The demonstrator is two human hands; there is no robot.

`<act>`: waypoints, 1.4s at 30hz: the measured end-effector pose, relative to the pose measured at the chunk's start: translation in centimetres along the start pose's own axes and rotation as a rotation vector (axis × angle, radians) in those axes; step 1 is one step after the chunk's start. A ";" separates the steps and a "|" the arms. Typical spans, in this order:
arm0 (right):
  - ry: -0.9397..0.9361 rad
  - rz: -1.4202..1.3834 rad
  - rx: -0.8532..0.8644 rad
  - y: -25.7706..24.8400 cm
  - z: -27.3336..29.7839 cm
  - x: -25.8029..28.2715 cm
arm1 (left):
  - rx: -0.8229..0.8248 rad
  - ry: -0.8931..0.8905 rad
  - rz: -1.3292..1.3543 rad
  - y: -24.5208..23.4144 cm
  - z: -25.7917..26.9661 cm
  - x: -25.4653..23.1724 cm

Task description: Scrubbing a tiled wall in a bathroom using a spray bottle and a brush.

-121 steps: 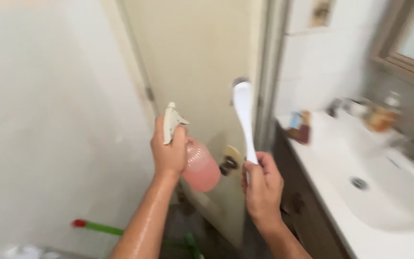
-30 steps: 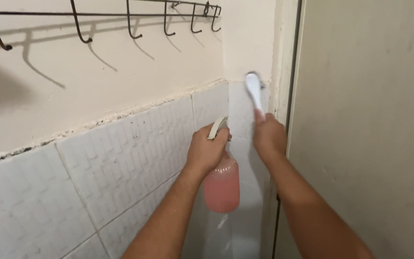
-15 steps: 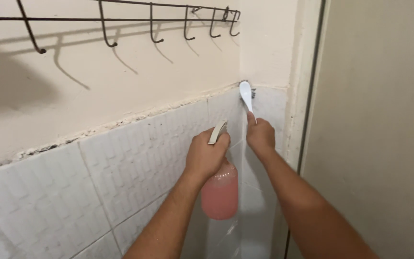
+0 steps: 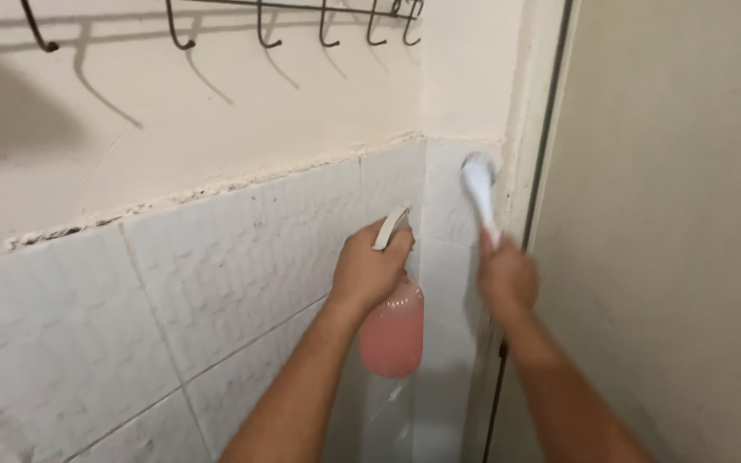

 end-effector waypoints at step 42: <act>-0.007 -0.054 0.032 0.8 2.8 -1.9 | -0.149 -0.194 0.339 1.8 5.4 5.3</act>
Point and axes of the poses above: each hand's wrist, its own z-axis away from the middle knuckle, its own y-axis out of the palm, x = y × z, the point moved 7 cm from there along -z, towards the middle knuckle, and after that the axes turned 5 degrees about z, right-handed, at the moved point
